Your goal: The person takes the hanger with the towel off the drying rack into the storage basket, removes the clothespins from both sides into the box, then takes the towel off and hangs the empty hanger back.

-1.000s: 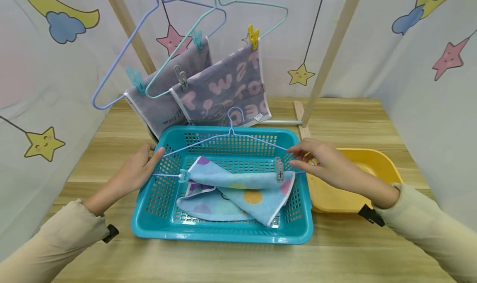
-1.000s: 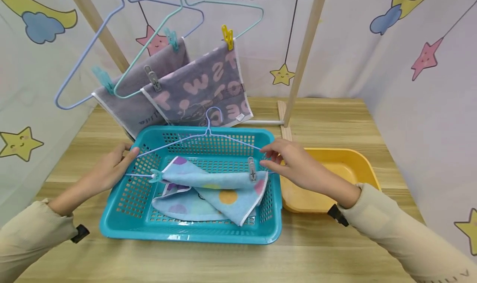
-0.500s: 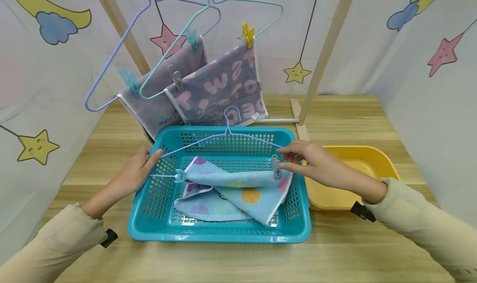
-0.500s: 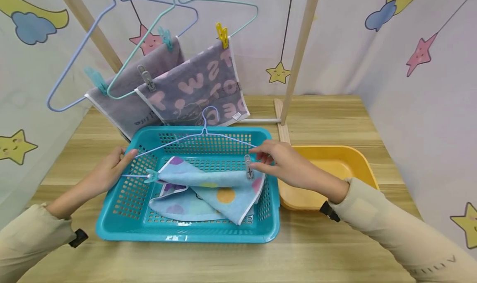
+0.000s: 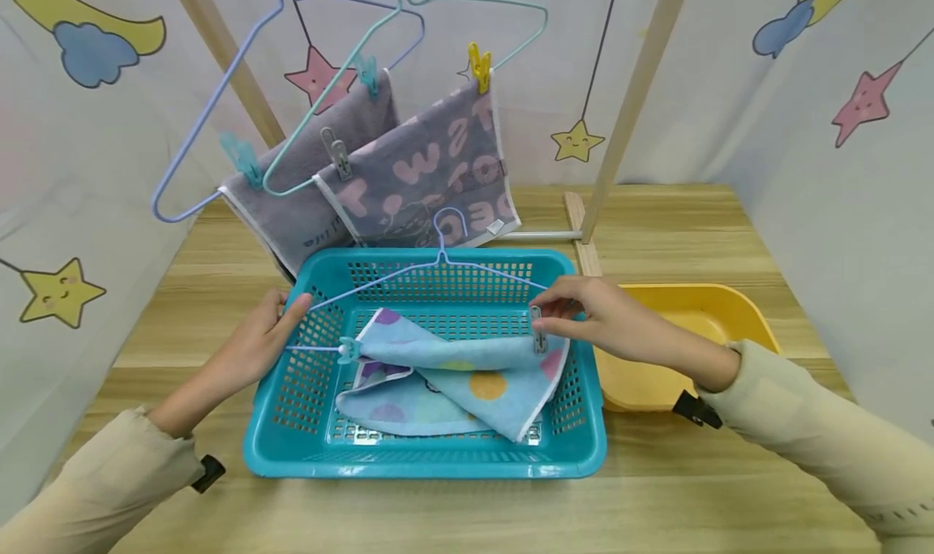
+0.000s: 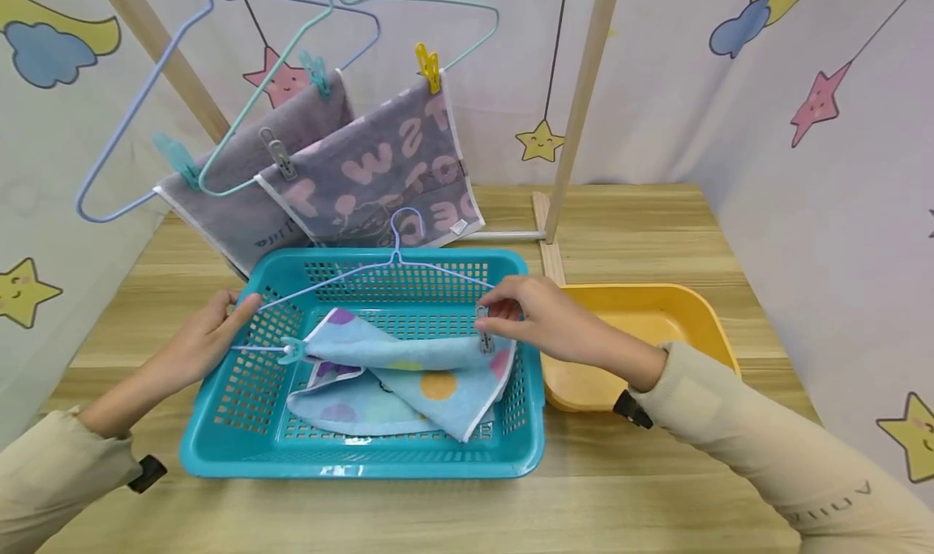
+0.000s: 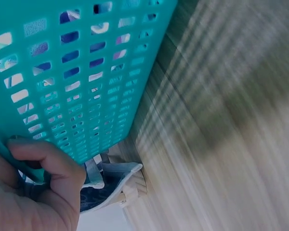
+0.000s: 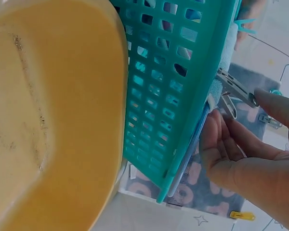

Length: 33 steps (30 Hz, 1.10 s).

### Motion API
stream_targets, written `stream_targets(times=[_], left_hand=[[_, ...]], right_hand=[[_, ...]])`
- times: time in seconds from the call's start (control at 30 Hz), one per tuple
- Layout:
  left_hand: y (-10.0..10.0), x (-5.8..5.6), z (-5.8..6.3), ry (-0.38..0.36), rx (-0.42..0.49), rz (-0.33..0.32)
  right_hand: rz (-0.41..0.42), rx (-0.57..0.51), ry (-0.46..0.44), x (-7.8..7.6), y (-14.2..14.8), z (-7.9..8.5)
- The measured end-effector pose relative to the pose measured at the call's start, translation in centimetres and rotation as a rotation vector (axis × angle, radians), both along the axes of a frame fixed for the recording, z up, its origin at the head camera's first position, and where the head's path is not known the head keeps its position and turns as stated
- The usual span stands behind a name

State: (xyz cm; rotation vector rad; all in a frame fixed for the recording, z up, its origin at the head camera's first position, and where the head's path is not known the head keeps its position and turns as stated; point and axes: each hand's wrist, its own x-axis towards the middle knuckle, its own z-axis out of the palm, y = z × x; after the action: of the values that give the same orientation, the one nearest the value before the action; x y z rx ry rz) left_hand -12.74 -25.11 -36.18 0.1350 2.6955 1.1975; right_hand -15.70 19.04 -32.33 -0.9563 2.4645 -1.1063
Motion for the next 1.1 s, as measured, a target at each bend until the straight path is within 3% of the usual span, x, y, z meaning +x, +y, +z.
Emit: stream_targets(times=[0.27, 0.6, 0.97, 1.1], left_hand=[[0.0, 0.0, -0.1, -0.003, 0.024, -0.009], [0.0, -0.3, -0.3, -0.022, 0.031, -0.009], [0.0, -0.3, -0.4, -0.018, 0.033, -0.007], [-0.1, -0.3, -0.4, -0.020, 0.036, -0.005]], right_hand=[[0.004, -0.008, -0.013, -0.1, -0.1, 0.0], [-0.038, -0.156, 0.008, 0.1, 0.1, -0.4], [-0.215, -0.320, -0.196, 0.0, 0.9, -0.8], [-0.257, -0.351, -0.217, 0.0, 1.2, -0.5]])
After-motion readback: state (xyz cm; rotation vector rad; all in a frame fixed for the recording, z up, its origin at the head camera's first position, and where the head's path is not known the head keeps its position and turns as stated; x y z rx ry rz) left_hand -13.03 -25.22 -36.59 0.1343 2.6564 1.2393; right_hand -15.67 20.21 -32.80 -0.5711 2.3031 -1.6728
